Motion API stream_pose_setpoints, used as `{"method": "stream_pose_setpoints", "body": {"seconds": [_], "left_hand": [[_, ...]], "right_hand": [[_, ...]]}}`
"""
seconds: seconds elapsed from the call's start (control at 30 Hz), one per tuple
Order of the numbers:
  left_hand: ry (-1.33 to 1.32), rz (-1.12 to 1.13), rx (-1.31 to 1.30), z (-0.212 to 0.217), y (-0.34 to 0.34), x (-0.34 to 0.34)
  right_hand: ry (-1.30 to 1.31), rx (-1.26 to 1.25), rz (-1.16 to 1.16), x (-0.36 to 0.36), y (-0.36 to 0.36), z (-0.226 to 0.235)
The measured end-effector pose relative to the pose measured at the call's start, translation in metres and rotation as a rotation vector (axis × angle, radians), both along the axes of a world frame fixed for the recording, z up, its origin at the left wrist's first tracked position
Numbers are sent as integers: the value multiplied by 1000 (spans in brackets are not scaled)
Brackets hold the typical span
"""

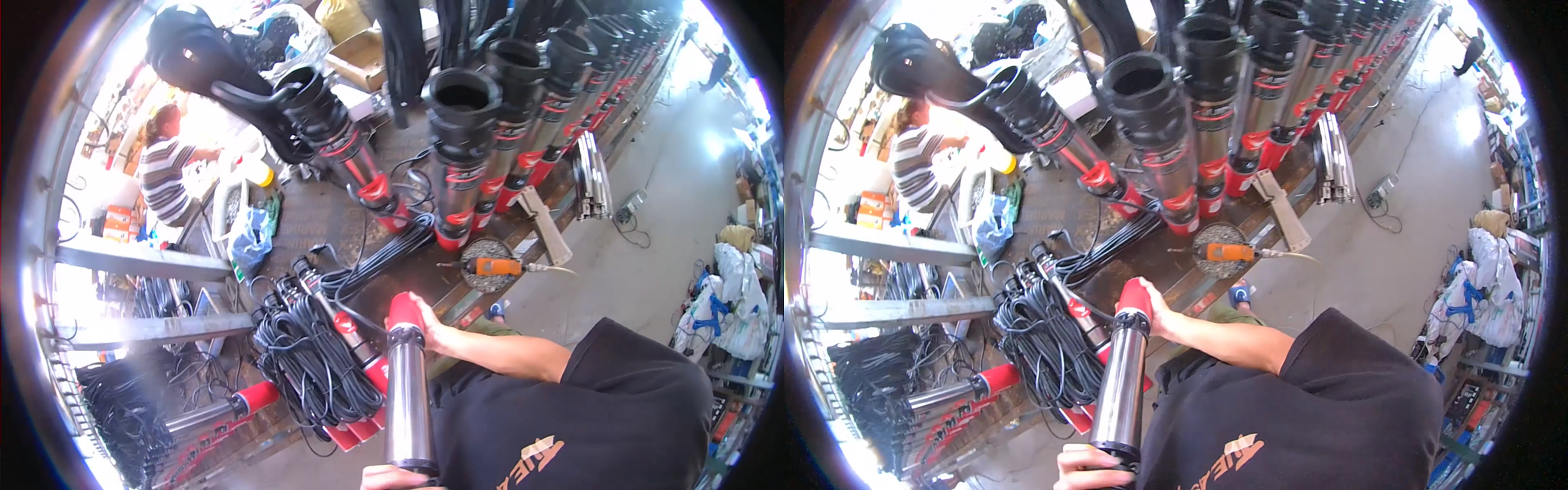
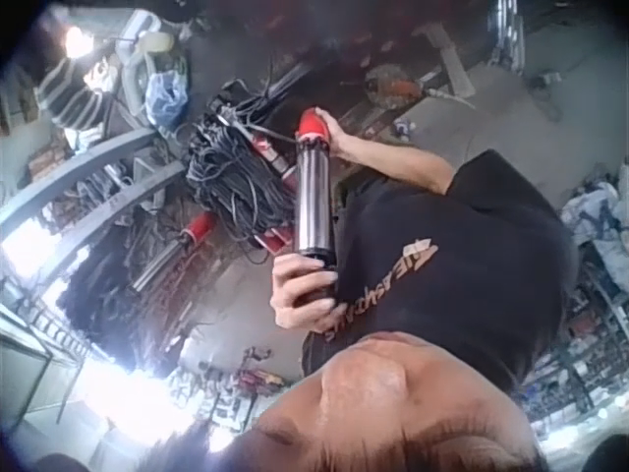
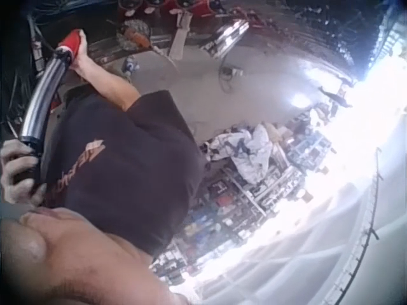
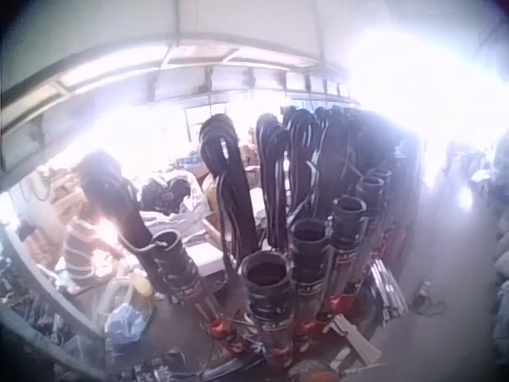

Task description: The person assembles submersible water pumps by inserting electrical cables into the pump housings, securing them with fasteners using a pneumatic tool, and organizing the completed pumps on a workbench.

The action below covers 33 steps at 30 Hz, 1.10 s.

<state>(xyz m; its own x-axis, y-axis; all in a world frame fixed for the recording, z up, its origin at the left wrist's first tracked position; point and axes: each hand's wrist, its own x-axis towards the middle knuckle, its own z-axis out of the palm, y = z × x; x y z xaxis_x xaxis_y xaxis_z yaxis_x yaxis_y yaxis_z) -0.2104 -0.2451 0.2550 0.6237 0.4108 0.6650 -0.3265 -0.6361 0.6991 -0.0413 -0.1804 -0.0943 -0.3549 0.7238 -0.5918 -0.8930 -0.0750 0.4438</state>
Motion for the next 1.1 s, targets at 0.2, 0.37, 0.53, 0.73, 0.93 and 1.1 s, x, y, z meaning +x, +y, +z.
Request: {"method": "stream_pose_setpoints", "body": {"seconds": [0.2,0.37,0.53,0.73,0.93,1.1], "left_hand": [[160,-497,-60,30,-11,51],[62,-233,-87,38,-28,85],[61,-129,-168,33,-37,87],[121,-244,-142,31,-35,89],[120,-407,-248,17,-10,82],[-86,139,-644,-38,-16,68]], "right_hand": [[-222,-84,469,13,-56,68],[-447,17,591,23,-91,63],[-2481,-116,649,206,-129,62],[-2439,-955,1432,319,-142,56],[-2441,-954,1394,323,-142,23],[-2488,-1102,1184,316,-155,42]]}}
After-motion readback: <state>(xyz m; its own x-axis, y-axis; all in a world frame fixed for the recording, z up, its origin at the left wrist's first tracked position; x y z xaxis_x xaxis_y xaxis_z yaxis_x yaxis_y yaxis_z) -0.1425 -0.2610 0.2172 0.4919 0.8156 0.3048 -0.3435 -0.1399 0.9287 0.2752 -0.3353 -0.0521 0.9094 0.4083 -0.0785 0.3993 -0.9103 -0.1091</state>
